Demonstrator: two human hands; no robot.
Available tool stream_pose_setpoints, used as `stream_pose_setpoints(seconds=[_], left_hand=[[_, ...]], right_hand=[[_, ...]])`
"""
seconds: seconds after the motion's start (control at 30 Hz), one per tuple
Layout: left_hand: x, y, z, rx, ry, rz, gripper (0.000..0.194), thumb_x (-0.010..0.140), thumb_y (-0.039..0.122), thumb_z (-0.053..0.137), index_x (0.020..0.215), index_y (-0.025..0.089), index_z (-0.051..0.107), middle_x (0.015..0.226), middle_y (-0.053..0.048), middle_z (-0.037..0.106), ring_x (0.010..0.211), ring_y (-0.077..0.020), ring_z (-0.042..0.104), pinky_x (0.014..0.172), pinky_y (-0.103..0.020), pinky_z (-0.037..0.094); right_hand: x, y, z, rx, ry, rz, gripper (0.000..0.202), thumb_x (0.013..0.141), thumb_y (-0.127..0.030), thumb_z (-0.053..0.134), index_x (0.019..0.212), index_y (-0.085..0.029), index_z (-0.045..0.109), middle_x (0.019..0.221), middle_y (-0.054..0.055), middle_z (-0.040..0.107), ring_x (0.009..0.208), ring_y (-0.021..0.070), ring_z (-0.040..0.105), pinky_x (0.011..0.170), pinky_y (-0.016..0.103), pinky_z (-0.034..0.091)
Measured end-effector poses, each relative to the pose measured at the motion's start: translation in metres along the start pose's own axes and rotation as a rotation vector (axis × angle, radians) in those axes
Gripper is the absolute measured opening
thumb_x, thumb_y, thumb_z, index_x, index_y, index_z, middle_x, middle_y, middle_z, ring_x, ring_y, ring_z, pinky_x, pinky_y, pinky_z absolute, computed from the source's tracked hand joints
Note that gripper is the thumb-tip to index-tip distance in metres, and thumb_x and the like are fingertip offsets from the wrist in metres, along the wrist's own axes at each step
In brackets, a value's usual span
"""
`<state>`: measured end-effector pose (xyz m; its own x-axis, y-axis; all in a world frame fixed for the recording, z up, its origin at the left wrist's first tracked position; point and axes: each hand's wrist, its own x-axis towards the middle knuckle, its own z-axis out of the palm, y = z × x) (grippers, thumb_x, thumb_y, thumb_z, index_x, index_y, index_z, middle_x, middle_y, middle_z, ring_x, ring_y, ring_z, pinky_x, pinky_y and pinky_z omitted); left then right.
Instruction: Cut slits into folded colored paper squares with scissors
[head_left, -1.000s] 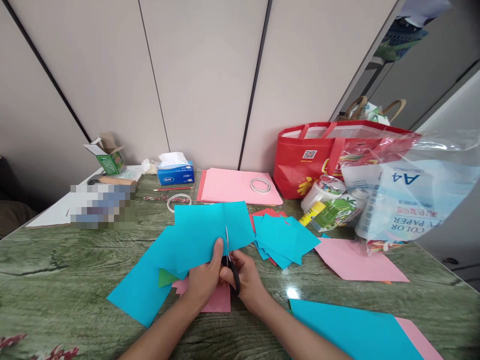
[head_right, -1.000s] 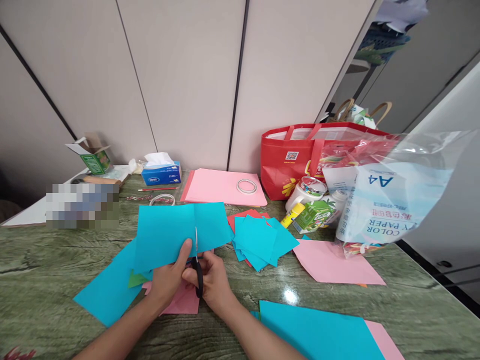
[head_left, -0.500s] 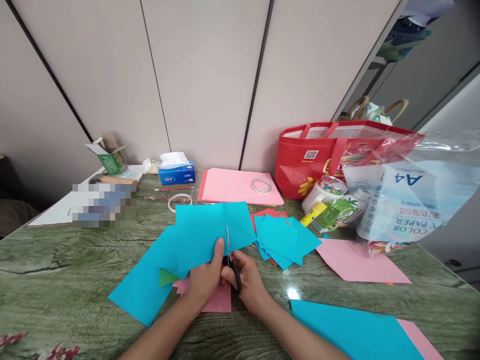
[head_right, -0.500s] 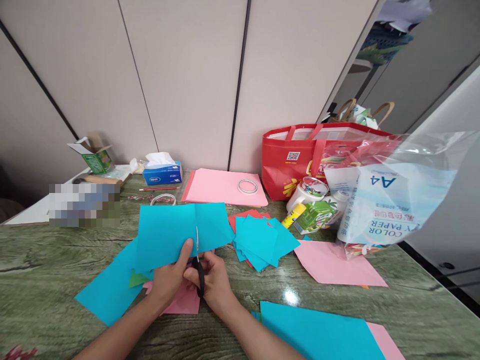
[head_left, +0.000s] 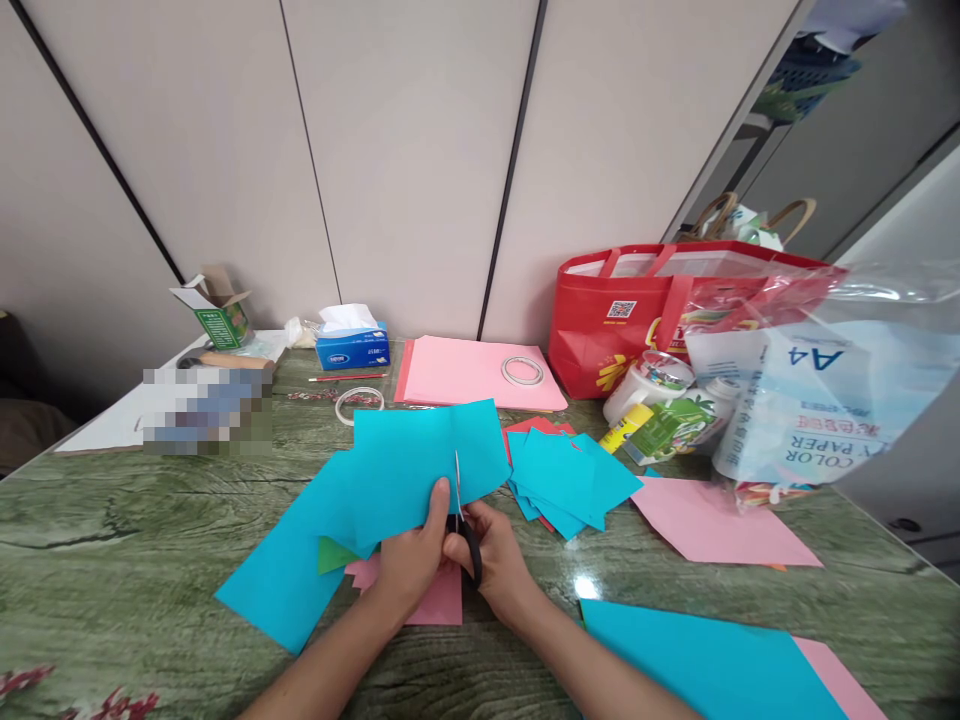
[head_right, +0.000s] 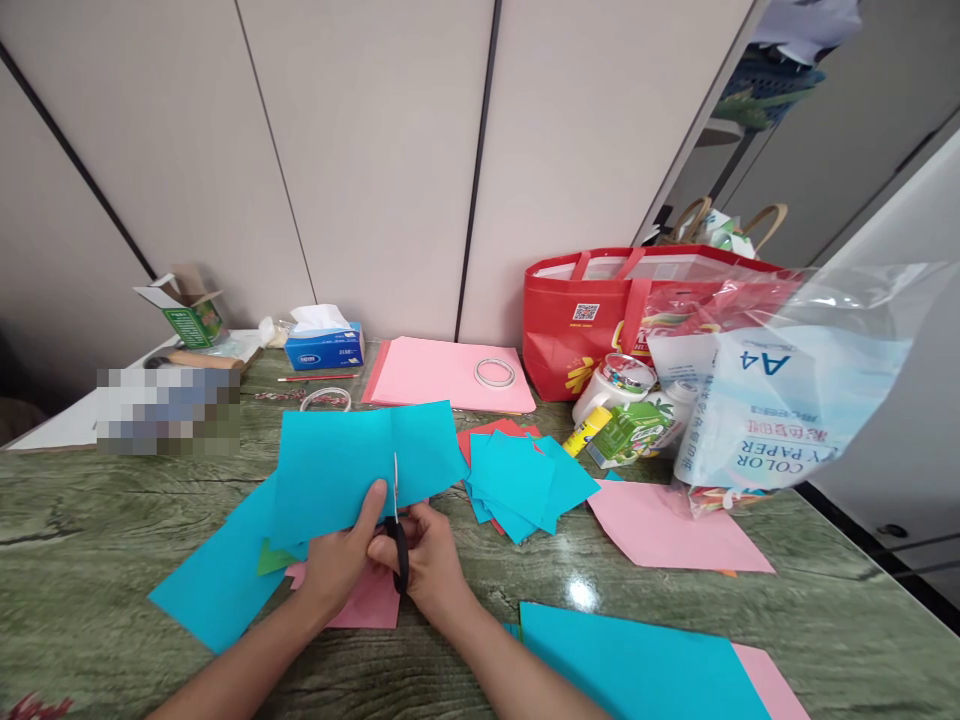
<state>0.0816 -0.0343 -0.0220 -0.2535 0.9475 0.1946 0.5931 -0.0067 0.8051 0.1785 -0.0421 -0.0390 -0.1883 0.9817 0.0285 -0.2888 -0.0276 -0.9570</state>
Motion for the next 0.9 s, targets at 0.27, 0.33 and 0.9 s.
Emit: stream_pose_setpoints(seconds=[0.27,0.33,0.9], left_hand=[[0.001,-0.001,0.001,-0.085,-0.012,-0.055,0.028,0.074,0.034,0.052,0.092,0.018,0.066,0.094,-0.007,0.068,0.100,-0.0252,0.057,0.092,-0.037,0.041],[0.002,0.002,0.000,-0.095,-0.015,-0.068,0.028,0.074,0.033,0.052,0.092,0.017,0.065,0.098,-0.007,0.067,0.101,-0.0253,0.057,0.093,-0.037,0.041],[0.000,0.008,-0.003,-0.119,-0.017,-0.098,0.024,0.074,0.033,0.051,0.084,0.017,0.065,0.095,-0.008,0.068,0.099,-0.0253,0.058,0.092,-0.037,0.040]], right_hand=[[0.000,-0.002,-0.001,-0.019,-0.013,-0.017,0.043,0.049,-0.053,0.071,0.066,-0.020,0.051,0.048,-0.003,0.044,0.053,0.0147,0.039,0.044,0.024,0.033],[0.000,-0.001,-0.001,-0.026,-0.005,-0.011,0.044,0.049,-0.054,0.071,0.065,-0.020,0.050,0.048,-0.004,0.043,0.052,0.0138,0.037,0.044,0.024,0.032],[-0.001,0.002,-0.002,0.001,0.006,0.015,0.043,0.049,-0.051,0.073,0.058,-0.020,0.045,0.041,-0.007,0.041,0.038,0.0099,0.038,0.041,0.023,0.033]])
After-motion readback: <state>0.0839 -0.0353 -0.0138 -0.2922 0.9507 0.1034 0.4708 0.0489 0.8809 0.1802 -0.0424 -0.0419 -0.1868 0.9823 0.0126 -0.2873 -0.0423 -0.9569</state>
